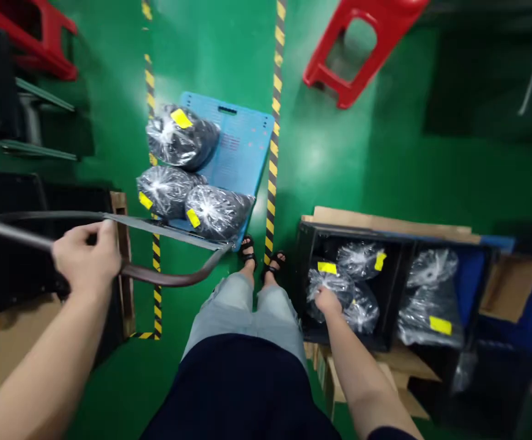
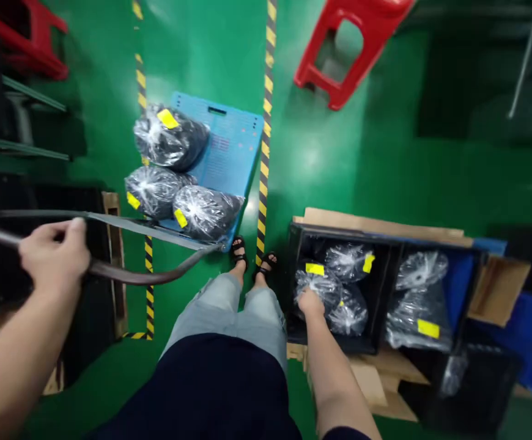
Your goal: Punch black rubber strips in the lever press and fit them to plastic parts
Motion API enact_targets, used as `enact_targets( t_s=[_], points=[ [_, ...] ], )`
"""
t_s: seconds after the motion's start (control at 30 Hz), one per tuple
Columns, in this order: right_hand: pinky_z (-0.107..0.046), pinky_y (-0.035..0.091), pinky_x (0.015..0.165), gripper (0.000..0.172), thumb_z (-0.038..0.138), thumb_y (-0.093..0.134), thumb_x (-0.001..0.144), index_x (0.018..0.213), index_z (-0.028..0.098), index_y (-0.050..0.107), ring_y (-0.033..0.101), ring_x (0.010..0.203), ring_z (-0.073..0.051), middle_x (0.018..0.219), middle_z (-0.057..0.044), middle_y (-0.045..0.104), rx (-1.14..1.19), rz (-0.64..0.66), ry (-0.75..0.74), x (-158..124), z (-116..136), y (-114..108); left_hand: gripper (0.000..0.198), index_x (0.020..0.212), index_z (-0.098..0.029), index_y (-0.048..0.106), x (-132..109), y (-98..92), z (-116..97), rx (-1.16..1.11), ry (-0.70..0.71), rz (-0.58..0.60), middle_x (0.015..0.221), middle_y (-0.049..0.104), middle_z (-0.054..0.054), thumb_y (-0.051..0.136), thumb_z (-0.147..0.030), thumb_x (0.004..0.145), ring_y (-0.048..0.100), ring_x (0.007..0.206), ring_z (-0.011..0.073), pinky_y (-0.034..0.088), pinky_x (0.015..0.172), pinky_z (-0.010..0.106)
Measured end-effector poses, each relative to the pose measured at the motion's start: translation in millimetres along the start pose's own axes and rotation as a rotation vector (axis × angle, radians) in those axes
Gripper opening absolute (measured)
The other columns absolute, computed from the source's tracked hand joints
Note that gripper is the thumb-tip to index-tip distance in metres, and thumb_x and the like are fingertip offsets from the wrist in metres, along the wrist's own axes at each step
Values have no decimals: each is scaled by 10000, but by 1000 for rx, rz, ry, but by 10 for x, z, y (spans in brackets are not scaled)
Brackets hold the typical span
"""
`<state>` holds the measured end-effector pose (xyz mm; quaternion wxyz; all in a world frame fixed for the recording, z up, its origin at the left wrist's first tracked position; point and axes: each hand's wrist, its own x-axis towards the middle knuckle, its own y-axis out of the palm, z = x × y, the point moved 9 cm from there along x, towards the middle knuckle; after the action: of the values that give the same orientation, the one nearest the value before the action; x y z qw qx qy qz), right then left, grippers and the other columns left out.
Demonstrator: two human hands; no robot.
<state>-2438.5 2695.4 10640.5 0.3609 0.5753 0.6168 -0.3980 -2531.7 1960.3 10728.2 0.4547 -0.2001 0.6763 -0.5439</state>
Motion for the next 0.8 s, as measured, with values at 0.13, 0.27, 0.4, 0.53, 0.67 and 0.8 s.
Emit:
enact_targets(
  t_s=[0.13,0.27,0.4,0.53,0.67,0.8],
  points=[
    [-302,562,1015,354,222,607,1003,1318,202,768,758,1158,-228,1252,-153,768,-122,-113,-214,-120,1136,-689,299,995,-170,801,-3,76,51,-159,39,-43,983,788,81,718,-456,963,707,979,286,529,1010,470],
    [-314,485,1199,439,205,566,1026,1448,207,690,639,1386,-217,1473,-151,673,-219,-179,-528,12,2876,-1142,222,958,-208,744,-37,63,-155,-306,116,-88,1088,816,110,698,-419,1008,722,1102,289,451,1147,494],
    [-345,393,1316,589,257,570,1053,1637,214,502,492,1541,-214,1730,-126,439,-311,-131,-846,137,4690,-1049,147,975,-225,735,-41,-2,-171,-297,108,-106,1097,827,93,737,-371,992,750,1100,285,476,1124,498],
    [-433,519,1208,943,280,716,964,1767,350,227,602,1433,-303,1850,-123,161,-459,9,-923,321,5807,-509,125,1054,-243,754,-52,-62,-191,-271,103,-103,1110,829,79,807,-263,942,759,1137,297,496,1133,529],
    [-540,562,1126,795,248,677,961,1703,228,392,639,1370,-371,1721,-256,368,-595,67,-795,595,6071,-209,253,1117,-256,757,-16,-76,-220,-255,85,-65,1138,826,78,853,-193,891,765,1145,308,511,1137,557],
    [-535,572,1110,501,277,717,941,1433,191,692,673,1322,-370,1503,-238,604,-690,120,-724,694,5909,-268,259,1115,-255,754,-12,-61,-208,-260,78,-58,1124,828,76,856,-188,886,765,1141,313,520,1123,555]
  ],
)
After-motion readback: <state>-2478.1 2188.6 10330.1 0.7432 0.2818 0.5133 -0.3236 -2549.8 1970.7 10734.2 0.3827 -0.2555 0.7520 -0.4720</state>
